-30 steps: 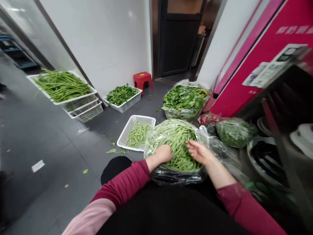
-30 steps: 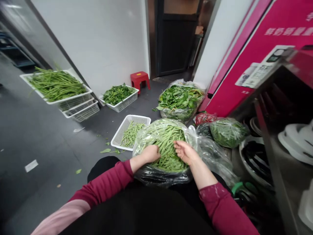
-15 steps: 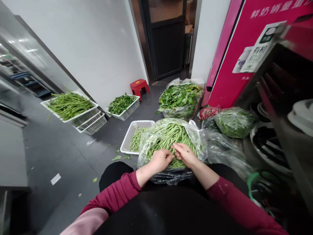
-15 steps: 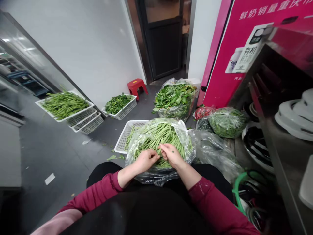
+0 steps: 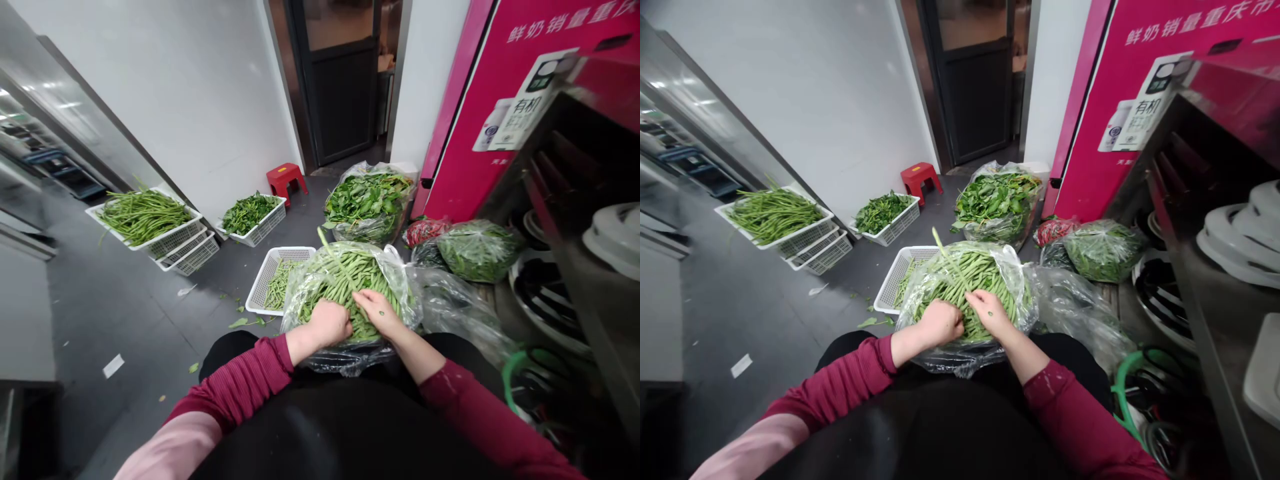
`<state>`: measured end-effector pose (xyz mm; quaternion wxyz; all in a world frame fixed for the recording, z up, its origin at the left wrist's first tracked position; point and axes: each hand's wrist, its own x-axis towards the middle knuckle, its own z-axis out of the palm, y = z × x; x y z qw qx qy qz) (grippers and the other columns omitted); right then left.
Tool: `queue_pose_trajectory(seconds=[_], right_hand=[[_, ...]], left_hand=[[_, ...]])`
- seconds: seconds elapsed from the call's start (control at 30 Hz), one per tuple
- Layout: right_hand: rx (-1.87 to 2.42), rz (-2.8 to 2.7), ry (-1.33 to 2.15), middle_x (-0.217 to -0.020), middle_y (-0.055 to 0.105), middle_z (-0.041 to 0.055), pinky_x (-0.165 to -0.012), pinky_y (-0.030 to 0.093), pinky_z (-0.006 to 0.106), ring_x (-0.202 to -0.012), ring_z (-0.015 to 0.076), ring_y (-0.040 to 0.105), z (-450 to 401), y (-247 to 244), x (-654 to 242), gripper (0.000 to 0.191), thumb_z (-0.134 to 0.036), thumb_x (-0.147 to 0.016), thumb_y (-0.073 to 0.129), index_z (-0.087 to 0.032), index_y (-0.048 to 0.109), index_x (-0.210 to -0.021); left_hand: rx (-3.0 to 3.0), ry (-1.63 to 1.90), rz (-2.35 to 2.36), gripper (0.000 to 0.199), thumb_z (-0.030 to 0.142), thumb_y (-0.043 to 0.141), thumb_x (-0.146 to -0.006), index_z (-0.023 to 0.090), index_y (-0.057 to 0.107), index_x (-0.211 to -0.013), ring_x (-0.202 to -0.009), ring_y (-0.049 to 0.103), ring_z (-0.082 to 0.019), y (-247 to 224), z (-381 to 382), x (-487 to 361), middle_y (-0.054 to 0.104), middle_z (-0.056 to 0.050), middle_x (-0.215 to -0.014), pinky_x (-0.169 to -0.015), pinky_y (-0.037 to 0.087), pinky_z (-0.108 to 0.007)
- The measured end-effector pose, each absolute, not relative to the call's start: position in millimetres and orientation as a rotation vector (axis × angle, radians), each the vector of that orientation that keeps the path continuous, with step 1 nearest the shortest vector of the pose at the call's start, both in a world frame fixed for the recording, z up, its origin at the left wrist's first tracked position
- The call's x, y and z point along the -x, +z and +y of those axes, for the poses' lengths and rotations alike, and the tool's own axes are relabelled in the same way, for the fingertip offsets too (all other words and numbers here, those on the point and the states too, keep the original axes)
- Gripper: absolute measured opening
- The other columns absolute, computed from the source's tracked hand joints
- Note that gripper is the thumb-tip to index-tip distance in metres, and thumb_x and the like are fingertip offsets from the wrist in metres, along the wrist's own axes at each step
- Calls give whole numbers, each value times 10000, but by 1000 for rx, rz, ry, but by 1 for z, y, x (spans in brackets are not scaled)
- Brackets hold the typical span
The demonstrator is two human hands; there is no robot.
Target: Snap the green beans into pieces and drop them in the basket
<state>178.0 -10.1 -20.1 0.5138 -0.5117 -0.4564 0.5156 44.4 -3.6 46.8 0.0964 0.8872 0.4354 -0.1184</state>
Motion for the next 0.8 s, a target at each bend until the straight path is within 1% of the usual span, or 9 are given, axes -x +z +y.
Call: queue_pose_trajectory(seconds=[0.07, 0.17, 0.23, 0.33, 0.43, 0.5, 0.6, 0.7, 0.8], right_hand=[[1153, -988, 1341, -417, 305, -73, -353, 161, 203, -364, 59, 245, -10, -17, -184, 339, -448, -709, 550, -191, 408, -540], [996, -948, 1547, -433, 339, -72, -345, 171, 190, -354, 55, 279, -16, -9, -191, 305, -402, -719, 559, -185, 413, -562], [895, -949, 1683, -434, 364, -69, -346, 190, 186, -351, 55, 304, -21, -4, -194, 279, -363, -730, 554, -180, 420, -568], [811, -982, 1838, -395, 379, -65, -346, 218, 184, -335, 56, 320, -29, 0, -197, 270, -326, -738, 544, -175, 416, -554], [790, -991, 1929, -421, 422, -51, -327, 236, 184, -335, 67, 374, -33, 2, -197, 240, -323, -731, 548, -162, 456, -579], [772, -946, 1962, -509, 486, -37, -302, 215, 176, -328, 59, 381, -34, 3, -197, 170, -316, -721, 556, -155, 511, -690], [743, -843, 1996, -545, 475, -55, -289, 153, 155, -302, 26, 290, -34, 2, -194, 188, -320, -729, 550, -179, 517, -850], [776, -756, 2016, -457, 309, -98, -290, 93, 144, -303, 15, 177, -35, -3, -192, 233, -407, -753, 526, -176, 495, -762], [809, -648, 1991, -446, 256, -104, -284, 82, 145, -311, 18, 153, -33, -10, -191, 295, -459, -746, 527, -181, 448, -685]], left_hand=[[-2636, -268, 1268, 222, 250, 471, -689, 136, 660, -712, -803, 557, -222, 43, 1, -40, 625, -104, -751, -805, 386, -355], [-2427, 92, 1279, 282, 218, 475, -700, 142, 627, -925, -855, 523, -193, 41, 11, -33, 588, -91, -886, -794, 393, -329], [-2066, 320, 1199, 367, 266, 494, -717, 128, 560, -1051, -745, 515, -141, 46, 20, -31, 562, -65, -845, -713, 416, -288], [-1469, 444, 927, 458, 364, 519, -729, 124, 489, -1118, -485, 390, -52, 60, 33, -33, 445, 31, -612, -515, 378, -215], [-1181, 520, 794, 422, 390, 571, -704, 136, 506, -1034, -384, 226, -14, 70, 41, -37, 265, 95, -496, -395, 235, -154], [-1133, 580, 805, 337, 408, 574, -704, 133, 524, -891, -369, 191, -9, 70, 42, -41, 232, 101, -472, -370, 175, -144], [-1142, 625, 837, 296, 400, 602, -682, 140, 490, -765, -370, 245, -12, 62, 42, -47, 301, 89, -465, -360, 190, -142], [-1115, 699, 846, 303, 389, 621, -663, 148, 477, -776, -364, 254, -12, 56, 46, -49, 316, 93, -468, -357, 199, -140], [-1108, 875, 880, 308, 433, 559, -705, 144, 480, -777, -356, 243, -10, 60, 47, -46, 316, 92, -480, -362, 218, -147]])
